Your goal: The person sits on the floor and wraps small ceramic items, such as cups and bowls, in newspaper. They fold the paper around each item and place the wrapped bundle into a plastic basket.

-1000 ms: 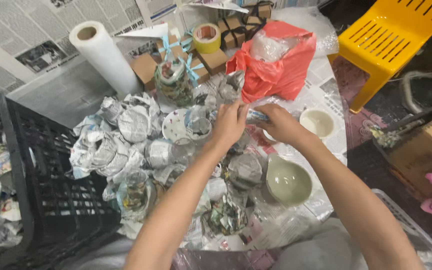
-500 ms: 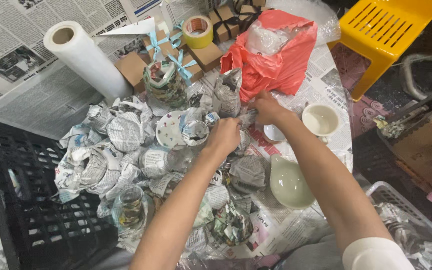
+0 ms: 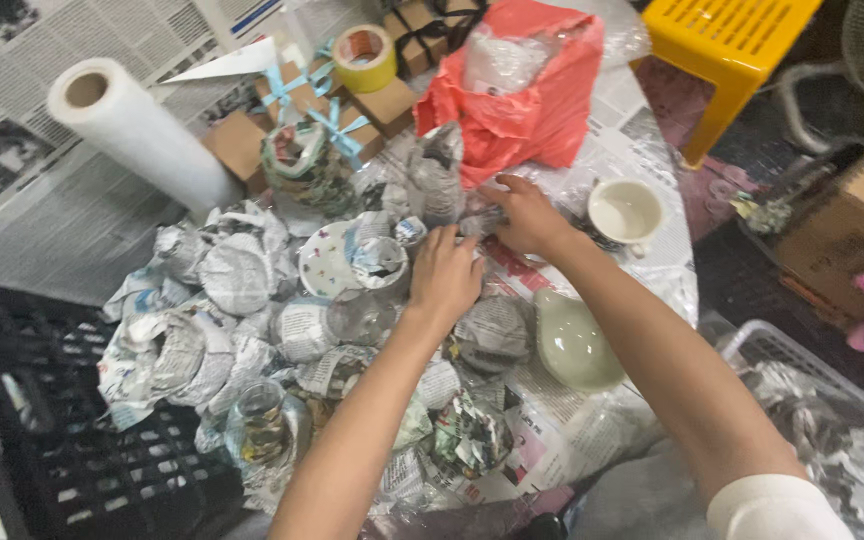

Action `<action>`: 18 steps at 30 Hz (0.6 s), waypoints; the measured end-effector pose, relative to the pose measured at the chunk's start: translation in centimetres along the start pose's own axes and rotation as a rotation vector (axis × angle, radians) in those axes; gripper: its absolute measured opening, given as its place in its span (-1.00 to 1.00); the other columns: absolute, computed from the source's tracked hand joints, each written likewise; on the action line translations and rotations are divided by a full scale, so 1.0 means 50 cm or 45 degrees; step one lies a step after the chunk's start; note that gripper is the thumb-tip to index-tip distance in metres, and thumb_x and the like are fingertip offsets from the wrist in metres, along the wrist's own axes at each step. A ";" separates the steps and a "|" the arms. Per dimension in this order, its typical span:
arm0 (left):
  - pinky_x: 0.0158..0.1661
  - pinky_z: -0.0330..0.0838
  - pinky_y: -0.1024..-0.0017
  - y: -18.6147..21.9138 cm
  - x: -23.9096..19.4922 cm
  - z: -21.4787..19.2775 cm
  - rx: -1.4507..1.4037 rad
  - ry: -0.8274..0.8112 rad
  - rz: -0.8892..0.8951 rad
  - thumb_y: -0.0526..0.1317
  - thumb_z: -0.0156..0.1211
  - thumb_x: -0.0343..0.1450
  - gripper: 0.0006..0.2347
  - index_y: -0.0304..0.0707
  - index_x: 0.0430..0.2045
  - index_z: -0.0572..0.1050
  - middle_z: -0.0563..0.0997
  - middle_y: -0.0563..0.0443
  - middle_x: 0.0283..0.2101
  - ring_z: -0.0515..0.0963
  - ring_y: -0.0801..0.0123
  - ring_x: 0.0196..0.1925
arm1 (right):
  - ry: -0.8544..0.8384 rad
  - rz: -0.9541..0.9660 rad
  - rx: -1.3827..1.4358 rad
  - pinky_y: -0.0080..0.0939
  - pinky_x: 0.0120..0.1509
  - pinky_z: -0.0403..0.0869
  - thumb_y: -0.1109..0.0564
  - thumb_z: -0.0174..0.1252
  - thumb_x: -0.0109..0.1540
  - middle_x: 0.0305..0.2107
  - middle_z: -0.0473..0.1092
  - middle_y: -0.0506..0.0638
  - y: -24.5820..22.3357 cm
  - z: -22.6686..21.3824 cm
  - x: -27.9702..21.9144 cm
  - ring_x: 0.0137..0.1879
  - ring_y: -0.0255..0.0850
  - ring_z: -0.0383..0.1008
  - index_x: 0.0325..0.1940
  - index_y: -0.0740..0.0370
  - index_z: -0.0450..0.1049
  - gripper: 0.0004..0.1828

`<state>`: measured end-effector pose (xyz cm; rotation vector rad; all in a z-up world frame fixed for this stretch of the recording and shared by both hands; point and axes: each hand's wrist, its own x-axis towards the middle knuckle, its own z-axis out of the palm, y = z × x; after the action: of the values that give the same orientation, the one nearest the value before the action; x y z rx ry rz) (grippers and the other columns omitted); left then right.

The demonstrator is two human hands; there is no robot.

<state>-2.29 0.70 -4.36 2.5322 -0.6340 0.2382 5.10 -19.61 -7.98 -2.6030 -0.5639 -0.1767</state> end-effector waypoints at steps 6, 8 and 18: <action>0.14 0.34 0.03 0.085 -0.007 0.001 -0.086 0.096 0.181 -0.29 0.29 0.29 -0.67 -0.38 -0.07 0.54 0.49 -0.32 0.10 0.43 -0.16 0.18 | 0.065 -0.081 0.057 0.16 0.35 0.33 0.10 0.41 -0.02 0.20 0.30 0.34 -0.070 -0.117 -0.120 0.29 0.30 0.33 0.13 0.19 0.51 -0.38; 0.15 0.35 0.05 0.137 -0.008 0.004 -0.143 0.030 0.214 -0.31 0.27 0.30 -0.68 -0.37 -0.05 0.53 0.49 -0.31 0.11 0.45 -0.13 0.17 | 0.135 -0.109 0.086 0.17 0.35 0.32 0.16 0.38 0.02 0.20 0.33 0.31 -0.094 -0.164 -0.190 0.30 0.30 0.33 0.14 0.22 0.52 -0.42; 0.12 0.37 0.08 0.498 -0.018 0.088 -0.467 -0.343 0.642 -0.25 0.24 0.40 -0.69 -0.34 0.02 0.52 0.52 -0.24 0.11 0.49 -0.08 0.16 | 0.089 0.249 0.160 0.01 0.28 0.44 0.18 0.25 0.20 0.10 0.43 0.22 0.012 -0.425 -0.600 0.21 0.13 0.46 0.16 0.31 0.50 -0.57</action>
<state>-14.88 -20.12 2.56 2.0326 -1.2927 -0.0489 -22.41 -40.86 3.97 -2.5002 -0.2835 -0.1624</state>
